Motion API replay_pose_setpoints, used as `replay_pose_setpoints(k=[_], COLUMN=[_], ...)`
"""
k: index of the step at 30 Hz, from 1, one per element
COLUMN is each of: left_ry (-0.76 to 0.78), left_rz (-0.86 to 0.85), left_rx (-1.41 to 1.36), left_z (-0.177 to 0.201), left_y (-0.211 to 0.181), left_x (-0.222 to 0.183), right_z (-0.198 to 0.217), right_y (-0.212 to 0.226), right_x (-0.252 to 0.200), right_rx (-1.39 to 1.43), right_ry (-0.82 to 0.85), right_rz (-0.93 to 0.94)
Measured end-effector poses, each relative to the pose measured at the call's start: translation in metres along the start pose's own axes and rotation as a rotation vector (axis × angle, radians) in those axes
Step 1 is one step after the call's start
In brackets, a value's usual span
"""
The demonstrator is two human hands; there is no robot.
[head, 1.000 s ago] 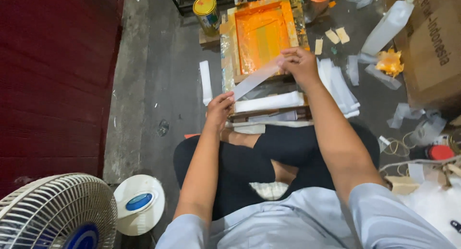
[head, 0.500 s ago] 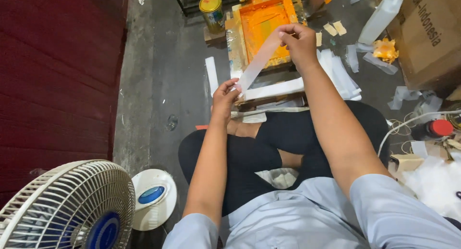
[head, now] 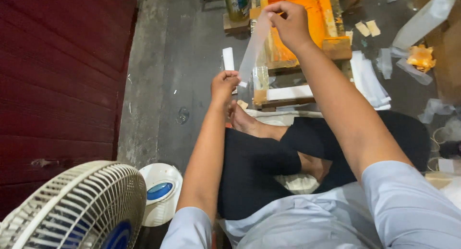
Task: Preparing a screen printing frame with orange ink and applying adhesive strips to white plastic components.
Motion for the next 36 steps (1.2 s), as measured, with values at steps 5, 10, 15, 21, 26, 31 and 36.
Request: replay_pose_setpoints(k=[5, 10, 15, 21, 26, 31, 36], left_ry=[-0.105, -0.227, -0.286, -0.337, -0.319, -0.295, -0.287], left_rz=[0.026, 0.043, 0.026, -0.122, 0.0, -0.047, -0.027], left_rx=[-0.109, -0.026, 0.343, 0.523, 0.709, 0.82, 0.911], left_z=[0.016, 0.029, 0.027, 0.018, 0.017, 0.009, 0.007], left_y=[0.082, 0.109, 0.107, 0.098, 0.106, 0.108, 0.118], left_x=[0.048, 0.079, 0.077, 0.079, 0.08, 0.081, 0.08], right_z=[-0.062, -0.119, -0.161, -0.196, -0.217, -0.226, -0.238], right_y=[-0.058, -0.097, -0.151, -0.195, -0.246, -0.268, -0.29], right_x=[0.008, 0.013, 0.001, -0.019, -0.039, -0.057, -0.08], right_rx=[-0.084, -0.165, -0.406, -0.512, -0.565, -0.59, -0.641], right_ry=[0.13, 0.197, 0.322, 0.387, 0.403, 0.448, 0.629], right_rz=[-0.039, 0.002, -0.087, -0.234, -0.115, -0.167, -0.119])
Point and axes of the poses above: each hand's wrist, its own x-axis towards the middle knuckle, its own z-axis out of the back of the hand, y = z × x, the point moved 9 cm from there along x, towards the middle knuckle, and after that the axes turned 12 degrees about -y, right-handed, at the moved point
